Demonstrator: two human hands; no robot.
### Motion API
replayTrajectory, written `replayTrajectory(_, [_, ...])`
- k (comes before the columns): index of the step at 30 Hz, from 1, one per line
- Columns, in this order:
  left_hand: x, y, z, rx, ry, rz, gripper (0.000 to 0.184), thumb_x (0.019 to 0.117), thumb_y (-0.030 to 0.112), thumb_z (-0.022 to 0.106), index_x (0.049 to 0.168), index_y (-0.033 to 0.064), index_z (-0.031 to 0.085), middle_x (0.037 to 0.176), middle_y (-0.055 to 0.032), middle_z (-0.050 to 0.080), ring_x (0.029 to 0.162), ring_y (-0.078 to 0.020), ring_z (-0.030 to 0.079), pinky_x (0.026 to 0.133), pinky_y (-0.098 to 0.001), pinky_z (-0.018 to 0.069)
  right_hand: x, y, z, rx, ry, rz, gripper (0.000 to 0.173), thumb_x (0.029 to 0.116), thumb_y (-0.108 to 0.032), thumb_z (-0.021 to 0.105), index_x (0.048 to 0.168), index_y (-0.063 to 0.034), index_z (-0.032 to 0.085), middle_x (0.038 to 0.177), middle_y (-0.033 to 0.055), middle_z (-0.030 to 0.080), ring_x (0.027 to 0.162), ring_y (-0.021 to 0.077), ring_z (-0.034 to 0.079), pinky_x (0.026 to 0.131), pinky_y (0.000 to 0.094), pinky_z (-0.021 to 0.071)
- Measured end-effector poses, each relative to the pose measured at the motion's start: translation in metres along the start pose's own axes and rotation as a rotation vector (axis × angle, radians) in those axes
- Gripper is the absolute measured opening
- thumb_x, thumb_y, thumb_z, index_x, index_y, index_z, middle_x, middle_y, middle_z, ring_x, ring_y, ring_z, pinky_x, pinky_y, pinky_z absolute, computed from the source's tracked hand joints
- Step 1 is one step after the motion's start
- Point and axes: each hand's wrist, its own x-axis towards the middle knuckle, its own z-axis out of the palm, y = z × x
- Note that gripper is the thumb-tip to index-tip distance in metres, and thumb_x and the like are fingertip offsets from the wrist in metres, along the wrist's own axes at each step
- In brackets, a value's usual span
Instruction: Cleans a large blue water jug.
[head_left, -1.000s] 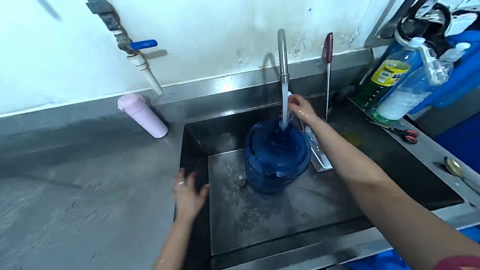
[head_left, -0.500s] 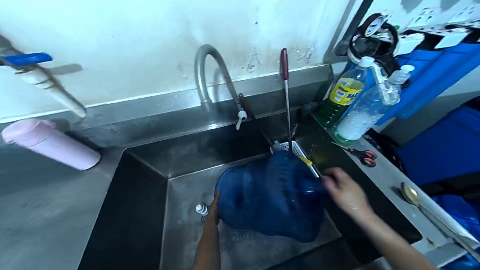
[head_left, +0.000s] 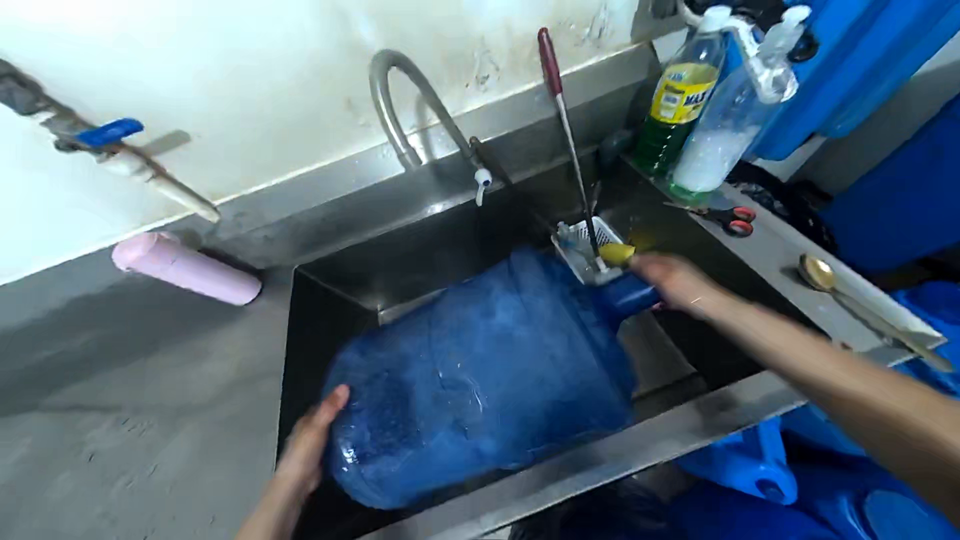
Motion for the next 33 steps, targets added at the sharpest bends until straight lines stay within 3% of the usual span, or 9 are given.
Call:
replayTrajectory(3, [-0.01,-0.005,-0.007,-0.092,0.159,0.247,0.066,0.0813,0.05,0.069,0.123,0.0018,0.053,0.095,0.0082,0.072,0.084,0.0046,0.069,0.078,-0.0181,0.0596,0.007,-0.003,0.016,-0.095,0.155,-0.217,0.039,0.105,-0.018,0.034,0.116,0.0074,0.061,0.108,0.0194,0.065,0.098,0.022,0.065,0.089,0.0386,0.0537])
replayTrajectory(6, [0.007,-0.038,0.002,0.002,0.173,0.091,0.059,0.098,0.029,0.06,0.138,-0.0123,0.047,0.118,-0.0225,0.064,0.101,-0.0178,0.064,0.093,-0.0386,0.0528,0.006,0.039,0.088,0.053,0.13,0.081,0.044,0.1133,-0.019,0.031,0.131,0.0128,0.055,0.125,0.0363,0.059,0.113,0.0429,0.061,0.1,0.0556,0.0458])
replayTrajectory(10, [-0.022,-0.017,-0.038,-0.092,0.129,0.129,0.052,0.092,0.043,0.056,0.122,0.0014,0.053,0.089,0.009,0.069,0.081,0.0032,0.068,0.075,-0.02,0.0594,-0.007,-0.019,0.044,-0.011,0.016,-0.01,0.038,0.1107,-0.02,0.036,0.122,0.0078,0.06,0.105,0.0244,0.063,0.088,0.0291,0.062,0.08,0.0488,0.0515])
replayTrajectory(12, [-0.005,-0.004,-0.035,-0.087,0.252,0.251,0.055,0.0873,0.04,0.059,0.123,-0.0001,0.052,0.095,0.0061,0.07,0.084,0.0031,0.068,0.078,-0.02,0.0592,0.025,-0.02,0.067,0.051,0.132,-0.132,0.036,0.1055,-0.011,0.034,0.119,0.0118,0.059,0.108,0.0269,0.063,0.095,0.0309,0.063,0.087,0.0483,0.0517])
replayTrajectory(14, [-0.007,0.011,-0.048,0.119,0.256,0.171,0.056,0.0983,0.029,0.06,0.135,-0.0115,0.049,0.114,-0.0197,0.064,0.097,-0.017,0.063,0.091,-0.0379,0.0526,0.024,0.026,0.138,0.206,0.129,0.061,0.043,0.1127,-0.018,0.032,0.127,0.0157,0.056,0.116,0.0355,0.061,0.101,0.0397,0.063,0.09,0.0538,0.0504])
replayTrajectory(19, [-0.052,0.156,-0.122,0.561,0.373,0.361,0.053,0.0992,0.034,0.067,0.127,-0.01,0.057,0.11,-0.0339,0.063,0.1,-0.0449,0.063,0.09,-0.0674,0.0465,0.017,-0.022,0.19,0.802,-0.004,0.286,0.054,0.1129,-0.04,0.028,0.131,0.0037,0.055,0.105,0.0184,0.061,0.082,0.0227,0.059,0.072,0.0387,0.0512])
replayTrajectory(24, [-0.123,0.265,-0.099,0.995,0.446,0.74,0.072,0.0847,0.039,0.08,0.121,-0.0169,0.054,0.106,-0.0433,0.059,0.104,-0.0627,0.056,0.086,-0.0787,0.0389,0.001,-0.054,0.269,1.254,-0.243,0.376,0.042,0.1134,-0.036,0.027,0.128,-0.0041,0.05,0.102,0.0118,0.059,0.083,0.0183,0.06,0.07,0.0331,0.0527])
replayTrajectory(30, [-0.14,0.33,-0.069,1.204,0.391,1.138,0.094,0.0661,0.077,0.068,0.114,-0.0043,0.062,0.104,-0.0279,0.065,0.101,-0.0478,0.063,0.082,-0.0711,0.044,-0.005,-0.048,0.262,1.236,-0.48,0.078,0.037,0.1138,-0.02,0.025,0.138,-0.0015,0.046,0.116,0.0114,0.061,0.103,0.0157,0.062,0.087,0.0343,0.0554])
replayTrajectory(33, [-0.148,0.345,-0.05,1.207,0.306,1.308,0.083,0.0641,0.074,0.068,0.113,0.0065,0.068,0.102,-0.0165,0.068,0.097,-0.0346,0.064,0.079,-0.0647,0.0454,-0.009,-0.045,0.264,1.167,-0.568,0.0,0.032,0.1127,-0.018,0.026,0.122,-0.0063,0.054,0.096,0.0031,0.065,0.087,0.0097,0.064,0.076,0.0293,0.0567])
